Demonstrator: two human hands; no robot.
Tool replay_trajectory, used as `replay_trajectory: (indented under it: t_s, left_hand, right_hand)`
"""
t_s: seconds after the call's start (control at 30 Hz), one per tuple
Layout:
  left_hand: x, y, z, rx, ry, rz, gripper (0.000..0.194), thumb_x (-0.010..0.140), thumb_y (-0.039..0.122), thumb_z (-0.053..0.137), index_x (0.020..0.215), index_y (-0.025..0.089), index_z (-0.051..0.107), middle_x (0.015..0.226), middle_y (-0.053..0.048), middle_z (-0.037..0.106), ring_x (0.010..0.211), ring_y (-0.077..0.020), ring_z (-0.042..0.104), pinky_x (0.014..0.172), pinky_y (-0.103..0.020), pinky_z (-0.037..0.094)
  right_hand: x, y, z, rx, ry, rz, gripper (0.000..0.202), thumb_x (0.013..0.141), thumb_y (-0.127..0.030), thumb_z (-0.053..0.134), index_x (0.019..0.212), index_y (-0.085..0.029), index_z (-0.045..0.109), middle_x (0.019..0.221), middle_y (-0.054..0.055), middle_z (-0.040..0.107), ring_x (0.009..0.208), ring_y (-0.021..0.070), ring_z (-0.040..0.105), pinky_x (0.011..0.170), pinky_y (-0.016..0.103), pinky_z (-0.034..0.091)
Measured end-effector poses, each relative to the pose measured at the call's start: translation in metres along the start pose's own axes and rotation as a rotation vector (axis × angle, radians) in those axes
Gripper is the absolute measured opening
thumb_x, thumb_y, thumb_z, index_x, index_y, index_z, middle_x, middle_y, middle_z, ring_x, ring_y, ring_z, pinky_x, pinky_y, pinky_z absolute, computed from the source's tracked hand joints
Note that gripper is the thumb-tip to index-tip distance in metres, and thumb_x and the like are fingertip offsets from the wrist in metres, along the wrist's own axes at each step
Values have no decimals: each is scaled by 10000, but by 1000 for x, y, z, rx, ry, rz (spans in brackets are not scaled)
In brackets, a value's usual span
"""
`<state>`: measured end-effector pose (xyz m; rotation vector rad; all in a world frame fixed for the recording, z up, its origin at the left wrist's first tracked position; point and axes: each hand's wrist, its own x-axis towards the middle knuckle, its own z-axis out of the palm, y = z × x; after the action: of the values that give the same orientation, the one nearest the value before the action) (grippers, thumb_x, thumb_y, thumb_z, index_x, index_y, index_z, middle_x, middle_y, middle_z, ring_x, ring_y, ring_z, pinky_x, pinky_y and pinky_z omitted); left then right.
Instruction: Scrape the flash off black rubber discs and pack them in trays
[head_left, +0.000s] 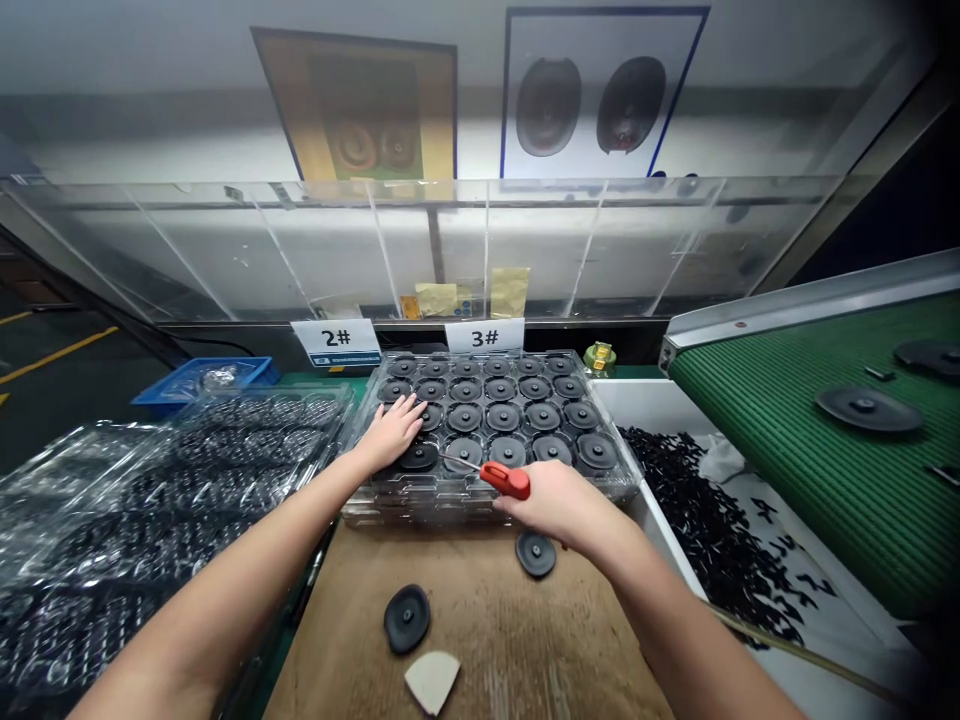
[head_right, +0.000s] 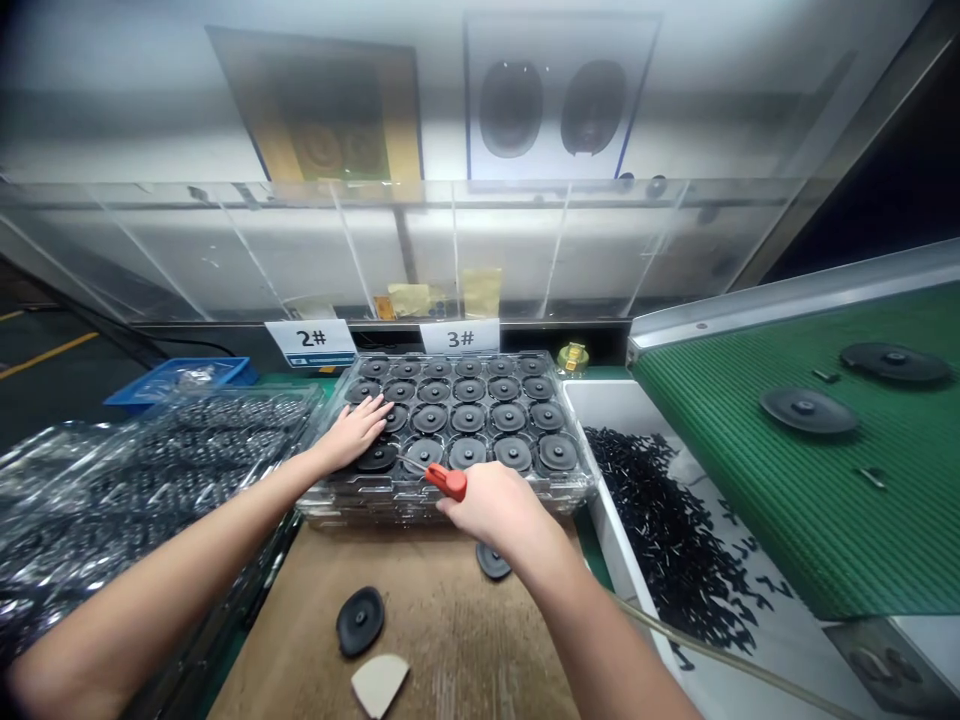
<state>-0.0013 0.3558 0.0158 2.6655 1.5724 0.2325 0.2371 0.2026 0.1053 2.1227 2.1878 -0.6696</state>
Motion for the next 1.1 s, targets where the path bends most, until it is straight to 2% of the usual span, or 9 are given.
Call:
replay_trajectory:
  t_s: [0.3, 0.6, 0.9, 1.1]
  left_hand:
    - [0, 7, 3, -3, 2, 20, 433, 842, 329, 494, 1249, 206, 418, 1356, -102, 382, 1202, -286, 394, 974, -555, 312]
    - [-2, 8, 5, 16, 54, 8, 407, 842, 318, 497, 1227, 200, 441, 1333, -101, 408, 1180, -278, 419, 960, -543, 338]
    - [2, 7, 1, -10, 47, 27, 405, 845, 321, 491, 1232, 213, 441, 1363, -95, 380, 1218, -282, 379, 993, -556, 286]
    - [2, 1, -2, -13, 95, 18, 283, 845, 303, 495, 1100, 188, 542, 1244, -85, 501, 1135, -243, 464, 956, -510, 353]
  right_hand:
    - [4, -6, 2, 29, 34, -4, 317, 738, -496, 489, 743, -226, 655, 739, 26, 673, 674, 192, 625, 522, 232, 363]
    - [33, -10, -14, 8, 51, 76, 342, 757, -511, 483, 811, -226, 664, 783, 47, 680, 749, 228, 642, 567, 252, 406]
    - [33, -8, -8, -14, 16, 94, 333, 755, -498, 496, 830, -221, 666, 811, 56, 683, 792, 226, 643, 618, 253, 411]
    - [34, -7, -8, 1, 20, 99, 335, 753, -508, 490, 807, -226, 662, 795, 46, 680, 759, 215, 642, 571, 242, 395]
